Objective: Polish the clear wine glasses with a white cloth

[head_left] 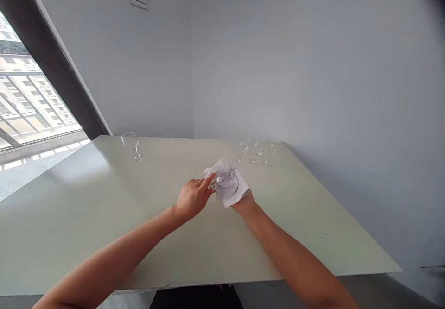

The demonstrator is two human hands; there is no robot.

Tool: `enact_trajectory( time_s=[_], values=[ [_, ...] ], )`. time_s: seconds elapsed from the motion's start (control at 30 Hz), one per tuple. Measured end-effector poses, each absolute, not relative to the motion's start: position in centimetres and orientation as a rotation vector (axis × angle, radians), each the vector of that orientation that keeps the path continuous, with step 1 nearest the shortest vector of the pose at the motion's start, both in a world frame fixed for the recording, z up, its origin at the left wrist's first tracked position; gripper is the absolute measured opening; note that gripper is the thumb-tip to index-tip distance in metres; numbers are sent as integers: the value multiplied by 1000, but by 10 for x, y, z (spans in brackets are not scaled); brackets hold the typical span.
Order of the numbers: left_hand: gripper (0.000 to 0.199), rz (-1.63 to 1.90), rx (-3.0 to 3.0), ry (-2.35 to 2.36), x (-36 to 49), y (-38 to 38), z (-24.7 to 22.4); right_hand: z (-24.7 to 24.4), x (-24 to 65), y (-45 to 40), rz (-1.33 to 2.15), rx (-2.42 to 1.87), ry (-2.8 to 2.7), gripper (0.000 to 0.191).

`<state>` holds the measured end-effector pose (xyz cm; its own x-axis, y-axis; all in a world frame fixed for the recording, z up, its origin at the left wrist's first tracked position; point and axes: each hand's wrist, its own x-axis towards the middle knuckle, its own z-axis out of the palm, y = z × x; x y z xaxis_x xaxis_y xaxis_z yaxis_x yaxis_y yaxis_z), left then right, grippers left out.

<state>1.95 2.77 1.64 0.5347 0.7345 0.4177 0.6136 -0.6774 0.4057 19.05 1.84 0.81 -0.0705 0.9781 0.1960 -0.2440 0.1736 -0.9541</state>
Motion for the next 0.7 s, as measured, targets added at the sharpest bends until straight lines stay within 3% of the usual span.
enact_trajectory(
  time_s=[0.13, 0.37, 0.7],
  values=[
    [49, 903, 2389, 1351, 37, 32, 8, 13, 180, 10, 1436, -688, -729, 41],
    [67, 969, 2280, 1328, 65, 28, -4, 7, 168, 1, 1196, -844, -804, 40],
    [61, 1200, 2268, 1326, 67, 12, 3, -3, 165, 3, 1358, -904, -898, 31]
  ],
)
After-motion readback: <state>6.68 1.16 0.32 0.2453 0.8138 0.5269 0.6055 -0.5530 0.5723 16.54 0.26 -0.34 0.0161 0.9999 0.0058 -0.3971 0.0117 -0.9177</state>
